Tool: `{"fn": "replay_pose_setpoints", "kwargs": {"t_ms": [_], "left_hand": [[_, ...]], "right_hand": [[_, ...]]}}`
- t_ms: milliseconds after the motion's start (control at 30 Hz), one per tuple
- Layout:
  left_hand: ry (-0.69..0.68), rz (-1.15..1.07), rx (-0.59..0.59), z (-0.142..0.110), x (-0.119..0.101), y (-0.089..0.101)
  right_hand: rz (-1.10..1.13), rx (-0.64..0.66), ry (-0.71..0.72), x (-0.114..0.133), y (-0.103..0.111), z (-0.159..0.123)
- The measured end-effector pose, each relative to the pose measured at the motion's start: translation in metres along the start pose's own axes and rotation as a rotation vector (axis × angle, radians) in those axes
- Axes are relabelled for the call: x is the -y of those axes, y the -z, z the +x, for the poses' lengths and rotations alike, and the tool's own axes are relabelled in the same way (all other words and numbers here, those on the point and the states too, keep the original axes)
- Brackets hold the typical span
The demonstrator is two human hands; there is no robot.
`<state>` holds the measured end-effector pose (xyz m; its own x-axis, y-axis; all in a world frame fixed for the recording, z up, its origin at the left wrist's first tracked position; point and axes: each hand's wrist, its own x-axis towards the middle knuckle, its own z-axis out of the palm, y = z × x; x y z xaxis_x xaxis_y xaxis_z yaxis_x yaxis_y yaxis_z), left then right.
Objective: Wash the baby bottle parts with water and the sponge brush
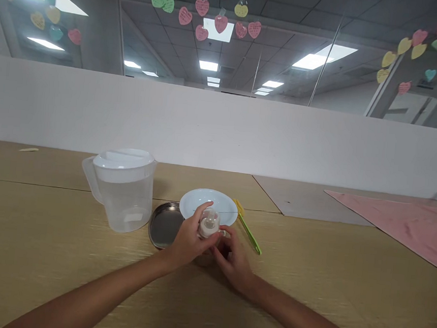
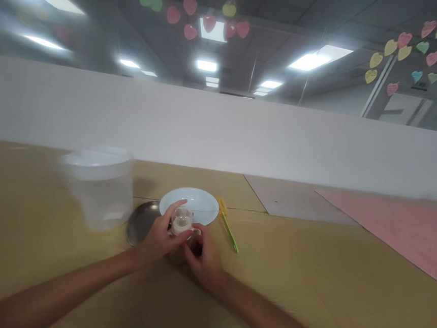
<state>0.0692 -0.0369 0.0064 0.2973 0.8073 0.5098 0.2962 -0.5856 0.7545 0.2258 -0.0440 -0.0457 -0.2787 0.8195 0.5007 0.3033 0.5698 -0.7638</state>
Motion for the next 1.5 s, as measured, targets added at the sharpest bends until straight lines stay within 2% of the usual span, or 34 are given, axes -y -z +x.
{"fn": "replay_pose_setpoints", "kwargs": {"t_ms": [500,733,967,1367,1500], "left_hand": [[-0.025,-0.052,0.060,0.0030,-0.0018,0.0004],[0.012,-0.040,0.102,0.0045,-0.0039,0.0011],[-0.015,0.009,0.077,0.0060,-0.0001,0.0016],[0.076,-0.127,0.162,0.0035,-0.0010,0.0051],[0.055,-0.140,0.138,0.0033,0.0001,0.0032]], "right_hand": [[0.026,0.035,0.012,0.0014,0.0010,-0.0001],[0.042,0.049,-0.018,0.0038,0.0020,0.0000],[0.048,0.047,-0.018,0.0054,0.0018,0.0008],[0.071,0.052,-0.039,0.0091,0.0016,0.0014],[0.082,0.056,-0.065,0.0090,0.0013,0.0017]]}}
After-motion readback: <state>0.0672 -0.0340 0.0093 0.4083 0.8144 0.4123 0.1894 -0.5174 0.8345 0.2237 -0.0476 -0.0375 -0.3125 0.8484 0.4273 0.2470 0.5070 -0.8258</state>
